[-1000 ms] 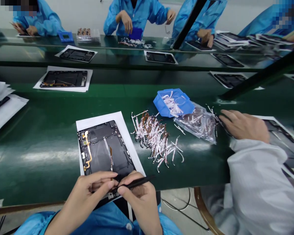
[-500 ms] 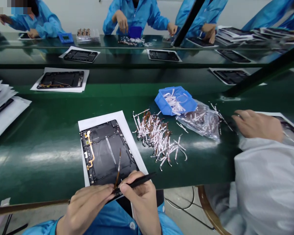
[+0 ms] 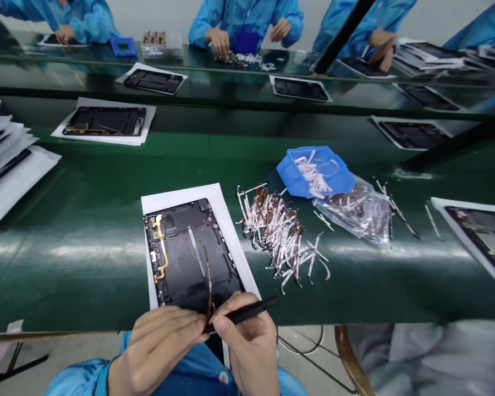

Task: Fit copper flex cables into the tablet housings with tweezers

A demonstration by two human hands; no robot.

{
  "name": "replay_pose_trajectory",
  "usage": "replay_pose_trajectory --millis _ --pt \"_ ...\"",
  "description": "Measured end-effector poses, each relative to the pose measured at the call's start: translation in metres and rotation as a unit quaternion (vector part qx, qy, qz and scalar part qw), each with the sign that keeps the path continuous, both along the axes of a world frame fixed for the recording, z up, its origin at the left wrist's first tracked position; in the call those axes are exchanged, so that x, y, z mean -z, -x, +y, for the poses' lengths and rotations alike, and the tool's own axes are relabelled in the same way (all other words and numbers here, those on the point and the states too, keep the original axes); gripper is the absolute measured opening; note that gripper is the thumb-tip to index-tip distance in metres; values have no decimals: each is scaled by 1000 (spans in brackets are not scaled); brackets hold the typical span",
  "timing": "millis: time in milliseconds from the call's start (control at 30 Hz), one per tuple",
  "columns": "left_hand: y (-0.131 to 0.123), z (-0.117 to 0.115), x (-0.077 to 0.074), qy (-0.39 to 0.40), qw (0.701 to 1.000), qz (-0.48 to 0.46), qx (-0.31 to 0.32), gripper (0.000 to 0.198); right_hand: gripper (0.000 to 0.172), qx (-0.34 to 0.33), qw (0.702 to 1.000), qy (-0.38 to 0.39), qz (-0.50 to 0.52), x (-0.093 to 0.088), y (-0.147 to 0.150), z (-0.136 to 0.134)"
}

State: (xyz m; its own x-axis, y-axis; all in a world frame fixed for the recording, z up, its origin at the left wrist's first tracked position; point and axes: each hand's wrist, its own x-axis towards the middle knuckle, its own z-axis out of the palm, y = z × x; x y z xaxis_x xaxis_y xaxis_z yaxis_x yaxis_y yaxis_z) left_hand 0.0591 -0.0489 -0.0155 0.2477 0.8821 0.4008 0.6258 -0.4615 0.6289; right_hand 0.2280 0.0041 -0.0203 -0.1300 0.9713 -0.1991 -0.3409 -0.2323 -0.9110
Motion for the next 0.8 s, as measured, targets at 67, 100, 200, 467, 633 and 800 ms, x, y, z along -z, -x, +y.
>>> replay_pose_trajectory --millis 67,100,200,467,633,800 --pt "6 -5 0 -12 999 15 -43 42 17 16 999 -25 -19 -6 4 2" --pt "10 -9 0 -14 996 19 -82 36 17 21 998 -39 -36 -9 8 3" --pt "26 -20 2 21 978 43 -202 12 15 15 992 -66 -107 -15 24 9" --pt "32 -16 9 97 955 120 -252 9 19 -64 981 5 -186 4 61 11" --pt "29 -5 8 153 945 129 -257 5 22 -72 975 6 -211 4 62 11" --pt "34 -19 5 184 938 14 -295 5 23 -75 970 2 -230 6 62 9"
